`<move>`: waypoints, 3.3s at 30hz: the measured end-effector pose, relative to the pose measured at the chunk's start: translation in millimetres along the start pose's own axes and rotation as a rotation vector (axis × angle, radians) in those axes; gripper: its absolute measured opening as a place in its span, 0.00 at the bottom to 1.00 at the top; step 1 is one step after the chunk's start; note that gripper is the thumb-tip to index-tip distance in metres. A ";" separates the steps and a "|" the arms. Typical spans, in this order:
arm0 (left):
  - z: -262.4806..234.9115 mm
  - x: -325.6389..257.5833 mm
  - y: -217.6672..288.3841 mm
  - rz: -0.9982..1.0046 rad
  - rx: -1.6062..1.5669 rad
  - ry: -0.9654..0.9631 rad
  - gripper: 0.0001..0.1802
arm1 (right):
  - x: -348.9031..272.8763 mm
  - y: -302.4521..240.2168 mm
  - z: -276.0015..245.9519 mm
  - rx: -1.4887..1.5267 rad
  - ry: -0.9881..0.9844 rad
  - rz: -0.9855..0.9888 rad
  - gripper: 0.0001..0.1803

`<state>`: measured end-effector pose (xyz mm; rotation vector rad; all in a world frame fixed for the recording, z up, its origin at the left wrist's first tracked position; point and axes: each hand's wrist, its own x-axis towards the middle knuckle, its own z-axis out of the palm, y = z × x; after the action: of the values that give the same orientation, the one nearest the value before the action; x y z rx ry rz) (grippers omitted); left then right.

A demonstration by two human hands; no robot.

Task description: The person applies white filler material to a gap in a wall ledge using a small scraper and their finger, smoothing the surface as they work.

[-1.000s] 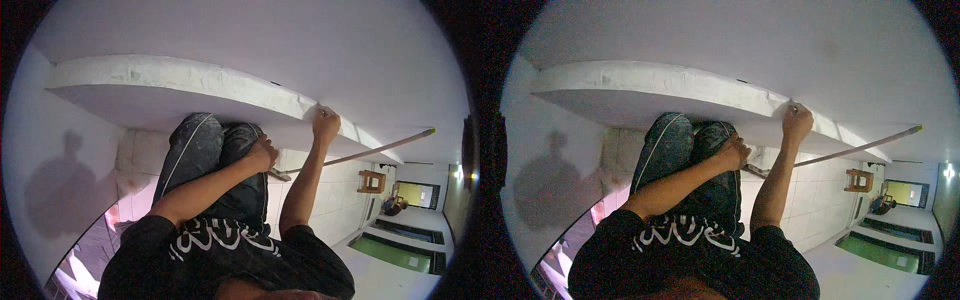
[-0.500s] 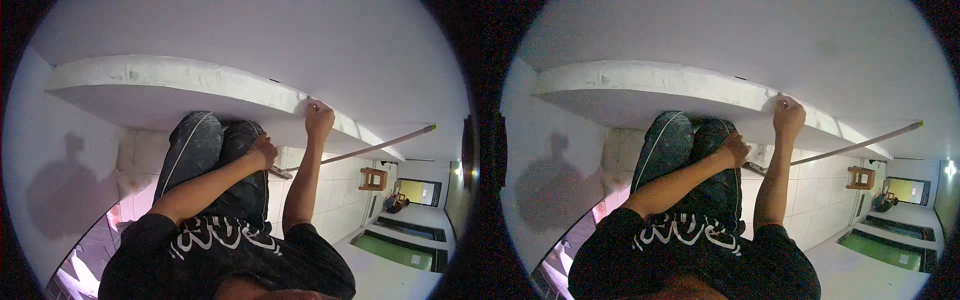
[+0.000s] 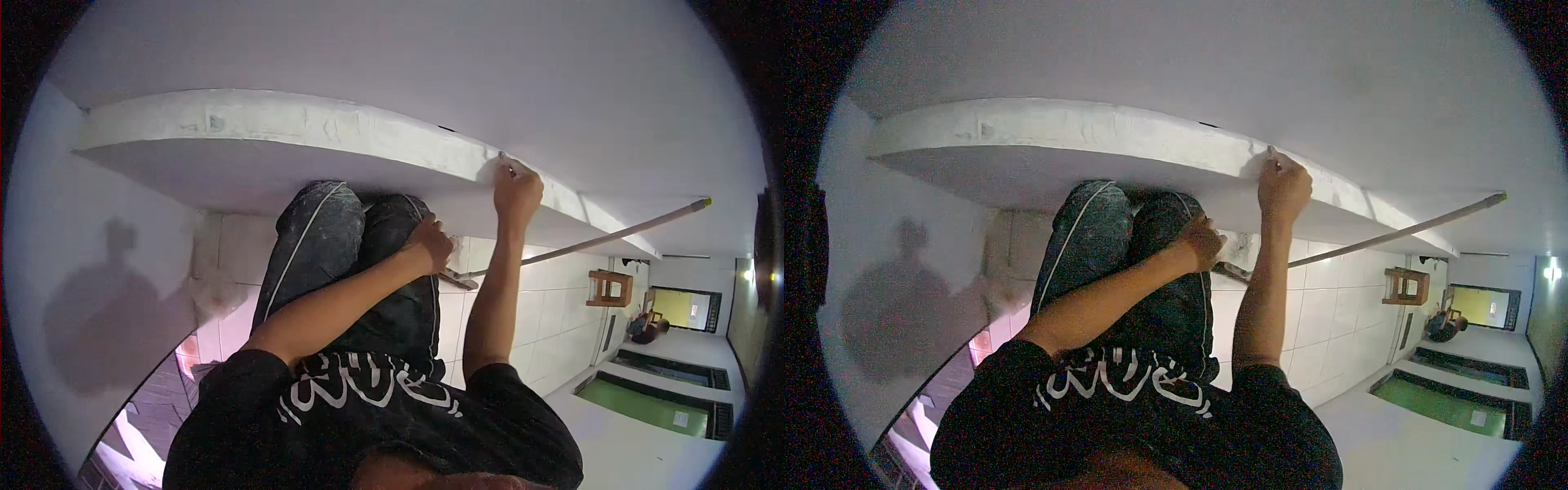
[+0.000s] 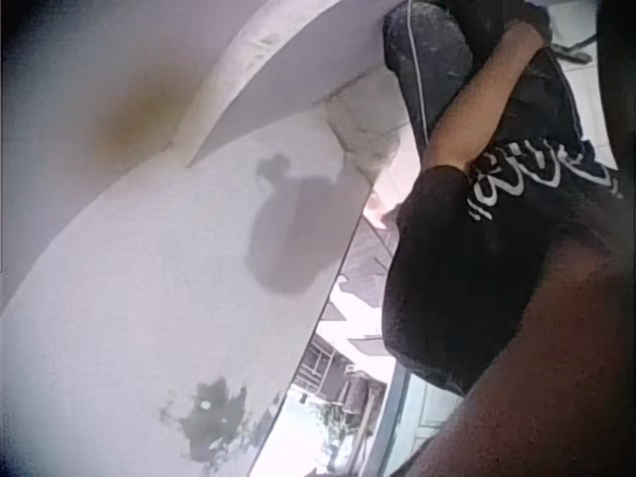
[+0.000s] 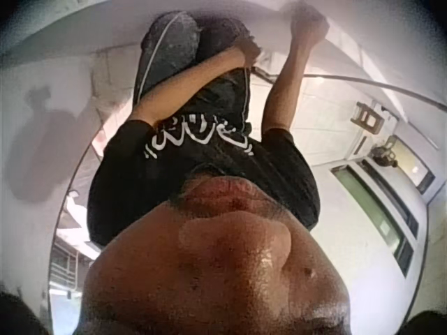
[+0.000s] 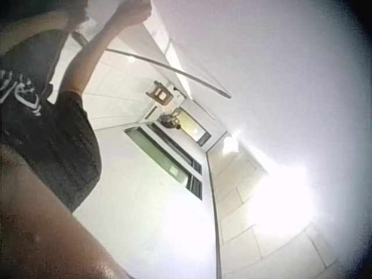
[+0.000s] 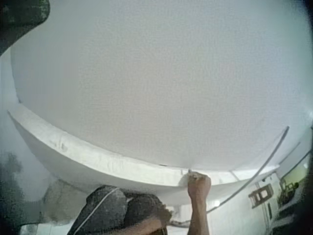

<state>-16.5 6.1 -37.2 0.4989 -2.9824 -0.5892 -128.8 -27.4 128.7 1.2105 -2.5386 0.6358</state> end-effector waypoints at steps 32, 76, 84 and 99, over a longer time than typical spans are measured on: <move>-18.2 2.9 7.5 0.032 0.004 -0.189 0.20 | 13.3 41.3 6.2 -0.266 0.108 0.031 0.19; -6.1 -9.8 2.5 0.101 0.013 0.156 0.15 | -5.9 65.7 -21.8 -0.031 0.012 -0.176 0.16; -18.1 -12.4 4.5 0.114 0.047 0.155 0.19 | -70.8 86.0 -7.6 0.606 0.124 0.086 0.18; -42.1 -9.1 18.7 0.014 0.024 -0.017 0.18 | -49.8 51.6 8.6 0.284 0.205 0.099 0.14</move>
<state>-8.4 10.3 8.9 0.4769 -3.0096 -0.5596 -138.8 30.5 86.8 1.0432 -2.4051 1.1142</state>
